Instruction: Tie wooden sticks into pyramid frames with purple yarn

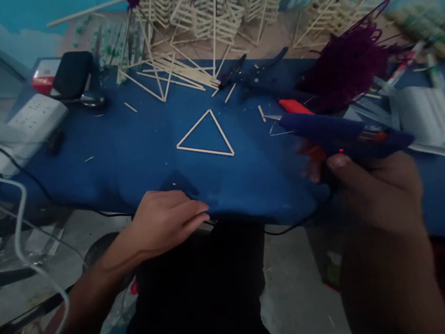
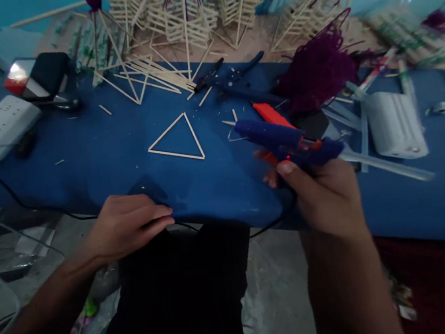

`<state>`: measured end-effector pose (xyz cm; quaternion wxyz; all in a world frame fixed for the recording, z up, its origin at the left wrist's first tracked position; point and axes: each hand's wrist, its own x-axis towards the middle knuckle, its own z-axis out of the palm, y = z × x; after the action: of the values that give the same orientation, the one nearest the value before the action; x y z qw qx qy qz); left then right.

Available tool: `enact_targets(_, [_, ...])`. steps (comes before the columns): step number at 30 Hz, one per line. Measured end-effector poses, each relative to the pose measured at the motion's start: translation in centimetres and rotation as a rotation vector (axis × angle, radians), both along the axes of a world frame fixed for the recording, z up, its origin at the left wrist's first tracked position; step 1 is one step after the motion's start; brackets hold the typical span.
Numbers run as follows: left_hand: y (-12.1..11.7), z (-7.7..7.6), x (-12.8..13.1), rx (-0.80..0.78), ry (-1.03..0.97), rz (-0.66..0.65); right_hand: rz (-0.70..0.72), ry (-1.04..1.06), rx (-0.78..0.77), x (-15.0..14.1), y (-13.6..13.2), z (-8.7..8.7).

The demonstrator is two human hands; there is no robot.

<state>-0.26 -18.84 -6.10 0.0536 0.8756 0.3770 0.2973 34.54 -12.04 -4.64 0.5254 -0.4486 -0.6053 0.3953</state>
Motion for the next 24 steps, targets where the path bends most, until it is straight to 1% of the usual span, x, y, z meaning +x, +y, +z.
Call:
enact_targets(3, [2.5, 1.8, -0.2, 0.027, 0.013, -0.042, 0.095, -0.031, -0.005, -0.2, 2.1, 0.8])
enact_targets(5, [4.0, 2.4, 0.1, 0.081, 0.015, -0.016, 0.151, -0.005, -0.003, -0.6, 3.0, 0.6])
enact_targets(7, [5.4, 2.3, 0.5, 0.148, 0.006, -0.003, 0.194, 0.016, -0.014, -0.8, 3.5, 0.1])
enact_targets(10, [6.6, 1.3, 1.3, 0.244, 0.050, 0.063, 0.261, 0.028, -0.051, -0.6, 3.6, -0.6])
enact_targets(13, [6.8, 0.2, 2.0, 0.230, 0.105, 0.148, 0.251, -0.006, -0.073, 0.2, 3.2, -1.1])
enact_targets(16, [6.5, -0.3, 2.2, 0.196, 0.130, 0.139, 0.210, -0.052, -0.070, 0.7, 2.7, -1.4])
enact_targets(18, [6.3, -0.3, 2.1, 0.171, 0.149, 0.113, 0.200, -0.074, -0.085, 0.7, 2.3, -1.4])
enact_targets(22, [6.2, 0.0, 1.8, 0.149, 0.161, 0.129, 0.175, -0.144, -0.094, 0.5, 2.1, -1.1])
enact_targets(24, [6.1, 0.2, 1.7, 0.138, 0.169, 0.129, 0.128, -0.164, -0.124, 0.5, 1.9, -1.0])
